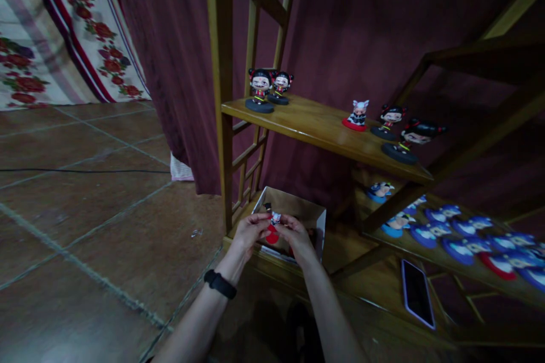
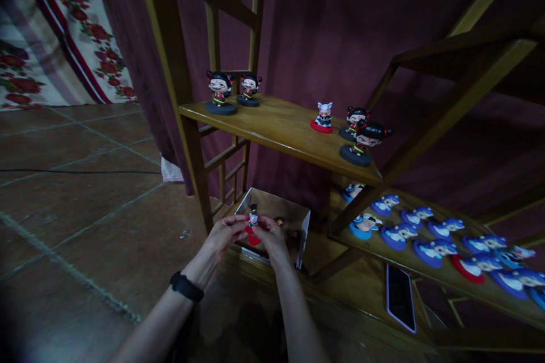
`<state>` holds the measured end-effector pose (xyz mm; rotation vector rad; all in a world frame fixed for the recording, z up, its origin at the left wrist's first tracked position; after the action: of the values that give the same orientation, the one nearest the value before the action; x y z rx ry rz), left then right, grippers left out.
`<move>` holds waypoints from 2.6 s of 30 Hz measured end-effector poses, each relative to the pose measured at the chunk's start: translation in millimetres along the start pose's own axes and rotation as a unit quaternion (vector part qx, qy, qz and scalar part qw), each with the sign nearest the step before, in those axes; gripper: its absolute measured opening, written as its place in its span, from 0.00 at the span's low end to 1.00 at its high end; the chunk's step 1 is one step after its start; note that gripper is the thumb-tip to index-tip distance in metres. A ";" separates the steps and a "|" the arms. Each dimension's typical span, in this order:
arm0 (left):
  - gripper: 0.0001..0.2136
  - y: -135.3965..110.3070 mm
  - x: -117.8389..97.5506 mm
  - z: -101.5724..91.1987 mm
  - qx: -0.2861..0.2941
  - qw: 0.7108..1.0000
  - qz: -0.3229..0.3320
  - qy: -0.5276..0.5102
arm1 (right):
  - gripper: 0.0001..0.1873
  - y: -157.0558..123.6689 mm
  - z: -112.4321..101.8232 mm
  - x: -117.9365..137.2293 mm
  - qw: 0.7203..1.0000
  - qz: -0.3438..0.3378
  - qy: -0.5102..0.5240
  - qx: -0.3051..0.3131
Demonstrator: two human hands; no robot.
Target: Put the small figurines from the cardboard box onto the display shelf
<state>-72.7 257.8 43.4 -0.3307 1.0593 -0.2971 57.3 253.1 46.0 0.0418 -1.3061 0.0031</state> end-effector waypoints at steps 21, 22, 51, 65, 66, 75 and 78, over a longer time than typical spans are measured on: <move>0.15 -14.2 -28.4 18.1 0.129 0.973 0.169 0.092 | 0.10 -6.7 5.0 30.9 0.975 -0.208 -0.075 0.016; 0.15 -14.5 -28.6 18.0 0.131 0.972 0.171 0.093 | 0.09 -7.0 4.5 31.0 0.974 -0.214 -0.075 0.015; 0.08 -4.7 4.8 8.9 0.028 0.999 -0.037 -0.028 | 0.11 -5.5 -2.2 -6.5 0.996 -0.002 0.084 -0.031; 0.05 0.5 10.7 6.6 0.027 0.993 -0.075 -0.089 | 0.14 -4.6 -2.6 -8.1 0.990 0.031 0.121 -0.064; 0.05 0.2 9.3 7.1 0.029 0.992 -0.075 -0.098 | 0.14 -4.9 -2.9 -6.2 0.989 0.031 0.127 -0.065; 0.13 -2.3 7.6 10.6 0.061 0.992 -0.060 -0.097 | 0.15 -4.4 -9.2 -2.8 0.992 0.024 0.114 -0.042; 0.16 2.7 11.6 9.5 0.055 0.993 -0.065 -0.085 | 0.16 -3.6 -9.1 -3.3 0.994 0.022 0.104 -0.038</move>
<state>-58.8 256.8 37.3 -0.3214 0.8516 -0.4342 65.3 249.9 40.3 -0.0506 -1.0984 -0.0047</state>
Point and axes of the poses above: each hand's wrist, its own y-axis towards the middle knuckle, its own z-axis out of the palm, x = y × z, the point moved 4 cm from there along y, towards the middle knuckle, and after that the axes turned 6 degrees about -z, right-handed, at the moved point
